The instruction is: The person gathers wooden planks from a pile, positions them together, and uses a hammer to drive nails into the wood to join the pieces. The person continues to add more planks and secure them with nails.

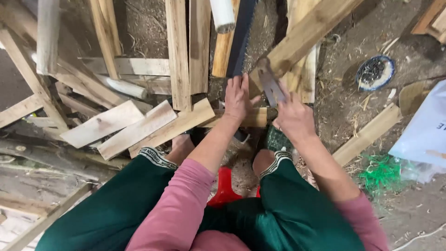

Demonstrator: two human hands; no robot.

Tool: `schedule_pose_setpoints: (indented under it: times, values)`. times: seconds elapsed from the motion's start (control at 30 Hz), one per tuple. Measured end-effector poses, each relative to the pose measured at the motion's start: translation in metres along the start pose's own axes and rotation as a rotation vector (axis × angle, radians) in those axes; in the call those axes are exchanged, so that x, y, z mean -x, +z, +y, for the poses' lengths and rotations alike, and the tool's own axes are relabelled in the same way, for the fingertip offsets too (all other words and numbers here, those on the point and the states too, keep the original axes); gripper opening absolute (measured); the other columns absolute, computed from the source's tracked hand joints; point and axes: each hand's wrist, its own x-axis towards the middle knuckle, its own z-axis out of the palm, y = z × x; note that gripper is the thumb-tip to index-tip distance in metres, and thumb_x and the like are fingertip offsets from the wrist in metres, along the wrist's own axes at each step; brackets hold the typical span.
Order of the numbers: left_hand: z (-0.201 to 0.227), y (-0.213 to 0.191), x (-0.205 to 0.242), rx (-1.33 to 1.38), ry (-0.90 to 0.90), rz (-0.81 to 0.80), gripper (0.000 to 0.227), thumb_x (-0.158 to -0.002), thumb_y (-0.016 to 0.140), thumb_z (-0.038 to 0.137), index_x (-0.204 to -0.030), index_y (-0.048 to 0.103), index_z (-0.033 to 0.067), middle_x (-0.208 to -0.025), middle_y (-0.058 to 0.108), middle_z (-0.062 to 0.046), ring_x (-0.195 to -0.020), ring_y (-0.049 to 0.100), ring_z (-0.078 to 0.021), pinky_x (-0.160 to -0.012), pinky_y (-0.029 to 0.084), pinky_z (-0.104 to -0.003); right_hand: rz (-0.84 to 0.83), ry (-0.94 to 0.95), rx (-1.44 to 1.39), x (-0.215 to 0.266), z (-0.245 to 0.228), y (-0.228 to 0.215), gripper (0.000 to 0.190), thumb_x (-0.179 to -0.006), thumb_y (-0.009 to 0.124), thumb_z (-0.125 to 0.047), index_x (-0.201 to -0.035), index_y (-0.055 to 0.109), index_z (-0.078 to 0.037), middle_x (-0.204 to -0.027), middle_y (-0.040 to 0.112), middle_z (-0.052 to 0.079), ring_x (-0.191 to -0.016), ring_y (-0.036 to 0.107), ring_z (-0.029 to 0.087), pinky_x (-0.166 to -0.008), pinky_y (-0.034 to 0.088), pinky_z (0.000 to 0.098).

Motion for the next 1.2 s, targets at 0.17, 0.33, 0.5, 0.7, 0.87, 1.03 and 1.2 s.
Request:
schedule_pose_setpoints:
  times: [0.17,0.33,0.5,0.7,0.87,1.03,1.2]
  values:
    - [-0.009,0.026,0.015,0.049,0.027,0.078,0.088,-0.051,0.085,0.04,-0.121,0.053,-0.0014,-0.103,0.05,-0.018,-0.087,0.05,-0.0323,-0.074,0.046,-0.038,-0.02,0.086,-0.285,0.043,-0.003,0.008,0.052,-0.084,0.047,-0.035,-0.131,0.05,-0.014,-0.082,0.05,0.008,-0.049,0.058,0.032,-0.045,0.052,0.0429]
    - [0.003,-0.01,0.005,0.074,-0.059,-0.053,0.09,-0.053,0.081,0.051,-0.124,0.053,0.0026,-0.109,0.048,-0.01,-0.093,0.046,-0.0269,-0.08,0.046,-0.033,-0.114,0.106,-0.171,-0.002,0.008,0.009,0.044,-0.092,0.043,-0.023,-0.137,0.04,-0.025,-0.081,0.051,0.008,-0.052,0.061,0.034,-0.044,0.051,0.0468]
    - [0.019,-0.038,-0.001,0.038,-0.019,0.009,0.094,-0.05,0.087,0.043,-0.125,0.049,0.0016,-0.099,0.049,-0.015,-0.085,0.049,-0.03,-0.072,0.043,-0.04,-0.242,0.644,-0.698,-0.001,0.023,-0.062,0.05,-0.096,0.045,-0.031,-0.144,0.033,-0.021,-0.125,0.055,0.021,-0.109,0.053,0.042,-0.091,0.041,0.0555]
    - [0.025,-0.025,-0.043,0.379,-0.301,-0.239,0.069,-0.074,0.066,0.063,-0.126,0.057,0.0185,-0.108,0.06,-0.006,-0.104,0.057,-0.0328,-0.09,0.043,-0.047,-0.097,0.704,-1.156,0.038,0.036,-0.049,0.055,-0.104,0.03,-0.013,-0.151,0.007,-0.028,-0.072,0.042,0.001,-0.051,0.045,0.011,-0.047,0.043,0.0192]
    - [0.006,-0.012,-0.073,0.745,-0.382,-0.44,0.045,-0.069,0.077,0.046,-0.109,0.067,0.0274,-0.094,0.072,-0.003,-0.092,0.069,-0.024,-0.079,0.054,-0.036,0.002,0.677,-1.231,0.055,0.03,-0.032,0.052,-0.103,0.027,-0.013,-0.151,0.008,-0.024,-0.064,0.038,0.0,-0.044,0.041,0.008,-0.041,0.038,0.0181]
    - [0.014,-0.029,-0.062,0.747,-0.288,-0.441,0.049,-0.072,0.077,0.045,-0.113,0.066,0.0204,-0.103,0.07,-0.009,-0.1,0.065,-0.0316,-0.081,0.055,-0.041,0.09,0.664,-1.258,0.064,0.034,-0.024,0.051,-0.103,0.031,-0.011,-0.15,0.011,-0.015,-0.065,0.042,0.002,-0.048,0.045,0.008,-0.04,0.038,0.0191]
    - [0.039,-0.052,-0.021,0.012,-0.081,-0.357,0.095,-0.065,0.084,0.039,-0.14,0.036,0.0068,-0.123,0.044,-0.017,-0.111,0.05,-0.0351,-0.088,0.047,-0.046,-0.057,0.641,-0.963,0.064,0.027,-0.02,0.043,-0.1,0.042,-0.005,-0.143,0.038,-0.011,-0.089,0.062,0.017,-0.053,0.053,0.016,-0.047,0.047,0.0289]
